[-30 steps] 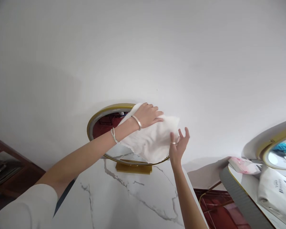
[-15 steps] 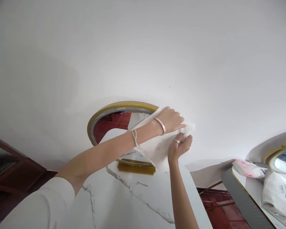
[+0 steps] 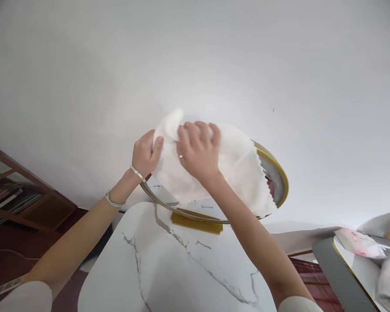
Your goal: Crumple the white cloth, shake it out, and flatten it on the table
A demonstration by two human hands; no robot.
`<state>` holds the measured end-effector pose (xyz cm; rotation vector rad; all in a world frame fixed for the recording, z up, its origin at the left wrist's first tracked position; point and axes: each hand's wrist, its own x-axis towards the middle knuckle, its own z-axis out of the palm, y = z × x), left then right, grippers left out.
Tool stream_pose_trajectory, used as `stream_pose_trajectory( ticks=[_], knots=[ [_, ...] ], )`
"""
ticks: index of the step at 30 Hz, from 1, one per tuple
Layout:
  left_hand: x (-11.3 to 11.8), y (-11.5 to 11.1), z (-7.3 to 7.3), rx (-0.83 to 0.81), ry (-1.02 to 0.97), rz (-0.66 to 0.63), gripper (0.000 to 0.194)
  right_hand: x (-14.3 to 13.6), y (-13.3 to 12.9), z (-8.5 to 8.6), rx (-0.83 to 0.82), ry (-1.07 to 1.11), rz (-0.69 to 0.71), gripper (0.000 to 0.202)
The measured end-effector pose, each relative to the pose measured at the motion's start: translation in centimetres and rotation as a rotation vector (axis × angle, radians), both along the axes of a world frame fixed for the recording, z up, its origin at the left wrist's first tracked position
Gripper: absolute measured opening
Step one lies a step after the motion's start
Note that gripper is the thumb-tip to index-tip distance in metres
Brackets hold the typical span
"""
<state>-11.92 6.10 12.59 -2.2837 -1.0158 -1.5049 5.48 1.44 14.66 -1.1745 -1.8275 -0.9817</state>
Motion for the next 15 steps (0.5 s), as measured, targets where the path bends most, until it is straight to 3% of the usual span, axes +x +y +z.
stream_pose_trajectory(
  ticks=[3,5,8,10,13,15],
  knots=[
    [-3.4,0.8,-6.1,-0.062,-0.195,0.119,0.041,-4.2,1.9,-1.5,-0.12,-0.178,0.19,0.034],
    [-4.6,0.9,-10.8,-0.184,-0.34,0.222,0.038,-6.3,3.1,-3.7,-0.214,-0.279,0.36,0.038],
    [-4.8,0.2,-17.7,-0.481,-0.569,0.36,0.031,-8.5,4.1,-8.8,-0.395,-0.329,0.632,0.045],
    [-4.1,-0.7,-21.8,-0.612,-0.63,0.414,0.027,-9.3,3.8,-12.9,-0.506,-0.273,0.742,0.046],
    [-2.3,-2.9,-26.8,-0.741,-0.622,0.428,0.021,-9.6,1.5,-18.3,-0.579,-0.154,0.72,0.037],
    [-0.9,-4.7,-29.3,-0.832,-0.604,0.408,0.018,-9.1,-0.7,-20.7,-0.608,-0.033,0.623,0.026]
  ],
)
